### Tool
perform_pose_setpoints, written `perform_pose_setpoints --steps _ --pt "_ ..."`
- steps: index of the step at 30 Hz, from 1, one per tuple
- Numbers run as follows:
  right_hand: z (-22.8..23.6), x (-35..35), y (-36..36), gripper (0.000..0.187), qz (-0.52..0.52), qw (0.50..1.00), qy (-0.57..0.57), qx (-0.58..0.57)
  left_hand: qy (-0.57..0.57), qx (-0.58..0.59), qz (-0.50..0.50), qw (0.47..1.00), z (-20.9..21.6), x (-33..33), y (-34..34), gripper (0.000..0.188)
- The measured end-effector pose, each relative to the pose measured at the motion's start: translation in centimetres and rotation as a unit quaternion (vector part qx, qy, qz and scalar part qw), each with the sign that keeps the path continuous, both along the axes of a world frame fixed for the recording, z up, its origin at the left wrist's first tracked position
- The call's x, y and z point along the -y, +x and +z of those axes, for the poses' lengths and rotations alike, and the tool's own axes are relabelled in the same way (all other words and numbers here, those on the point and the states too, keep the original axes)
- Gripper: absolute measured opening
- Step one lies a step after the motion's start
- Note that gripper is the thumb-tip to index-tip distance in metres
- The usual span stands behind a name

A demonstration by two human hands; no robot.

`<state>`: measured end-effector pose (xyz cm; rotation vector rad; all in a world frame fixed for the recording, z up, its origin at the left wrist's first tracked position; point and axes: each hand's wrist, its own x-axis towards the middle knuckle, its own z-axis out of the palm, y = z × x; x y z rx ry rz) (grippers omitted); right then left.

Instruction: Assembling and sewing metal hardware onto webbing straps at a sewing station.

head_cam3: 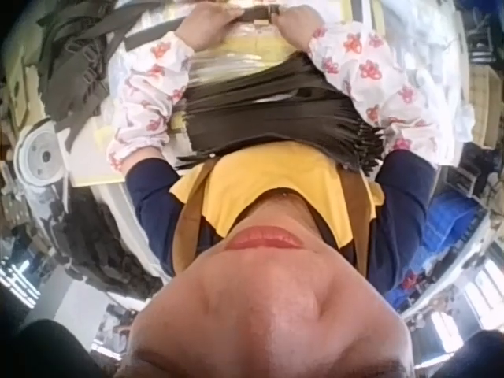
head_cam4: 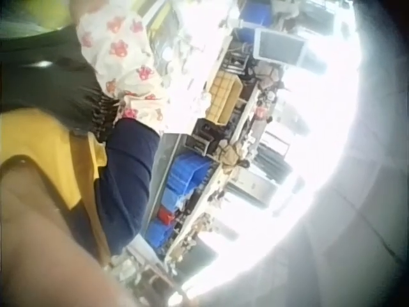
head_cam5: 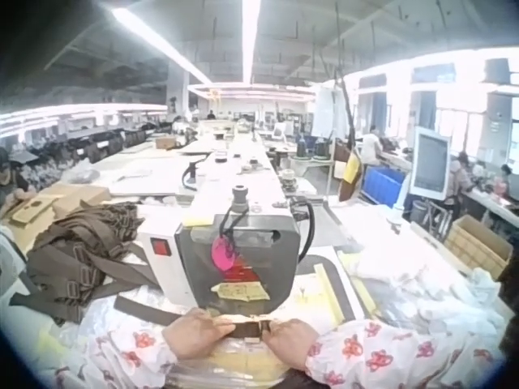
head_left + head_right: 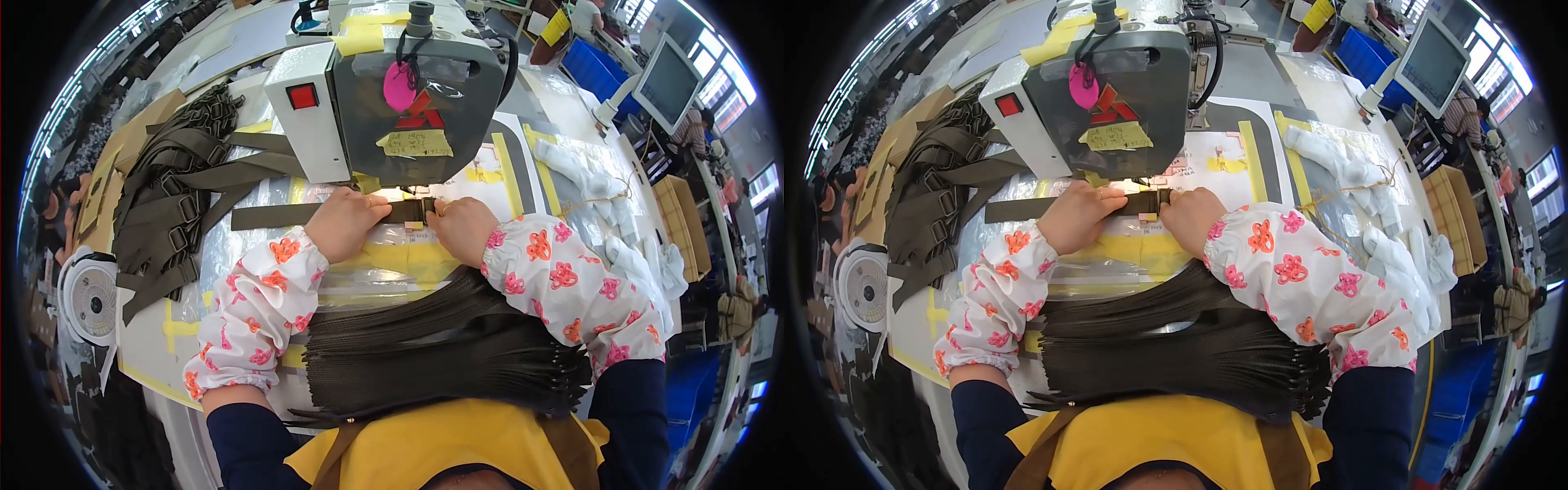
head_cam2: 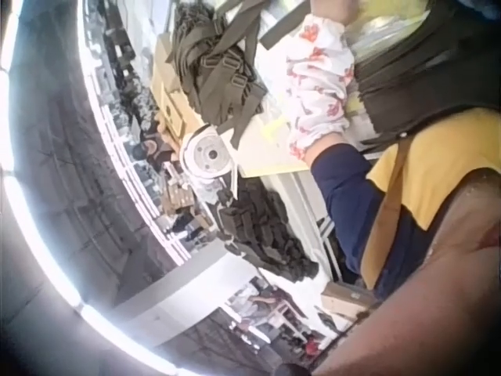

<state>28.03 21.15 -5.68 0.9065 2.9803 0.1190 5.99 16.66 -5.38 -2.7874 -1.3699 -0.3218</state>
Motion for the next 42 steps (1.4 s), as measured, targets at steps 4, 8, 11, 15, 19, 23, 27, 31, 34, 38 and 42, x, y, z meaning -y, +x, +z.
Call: perform_pose_setpoints --steps 4,8,11,15,19,23,27,31,34,38,42 --pt "0.5 0.3 -0.9 0.017 0.034 0.998 0.049 0.002 0.064 0.005 0.092 0.994 -0.8 0.3 0.1 0.023" --pt "-0.5 -0.2 -1.3 0.013 0.01 0.994 0.062 -0.094 0.225 0.016 0.133 0.965 -1.0 1.7 -0.7 0.024" --pt "0.6 -0.2 -1.4 0.011 0.005 0.97 0.082 -0.231 0.2 0.058 0.18 0.961 0.0 2.8 -2.9 0.025" --pt "1.5 1.7 -1.6 0.013 0.123 0.94 0.018 -0.319 0.023 0.146 0.168 0.975 1.8 5.4 -6.9 0.017" --pt "1.2 2.1 -3.2 0.019 0.102 0.91 -0.064 -0.397 0.338 -0.032 0.107 0.935 5.8 4.4 -9.3 0.018" --pt "1.5 2.4 -6.4 0.016 0.1 0.949 -0.091 -0.283 0.403 -0.139 0.151 0.892 5.9 2.3 -16.2 0.019" --pt "3.9 1.1 -2.5 0.021 0.119 0.974 -0.156 -0.116 0.349 -0.151 0.16 0.911 -0.4 -0.4 -18.9 0.016" --pt "6.5 -1.4 4.0 0.025 0.075 0.933 -0.351 -0.011 0.188 -0.132 0.27 0.935 -1.5 0.6 -19.1 0.019" --pt "6.3 -1.7 6.1 0.026 0.067 0.934 -0.35 0.012 0.193 -0.112 0.258 0.94 1.1 1.6 -16.8 0.031" --pt "5.6 -2.4 5.9 0.021 0.064 0.92 -0.387 0.011 -0.007 0.131 0.138 0.982 3.7 6.2 -5.6 0.027" --pt "5.5 -1.8 6.1 0.03 0.072 0.925 -0.372 0.006 -0.176 0.18 0.033 0.967 3.6 11.0 1.3 0.019"
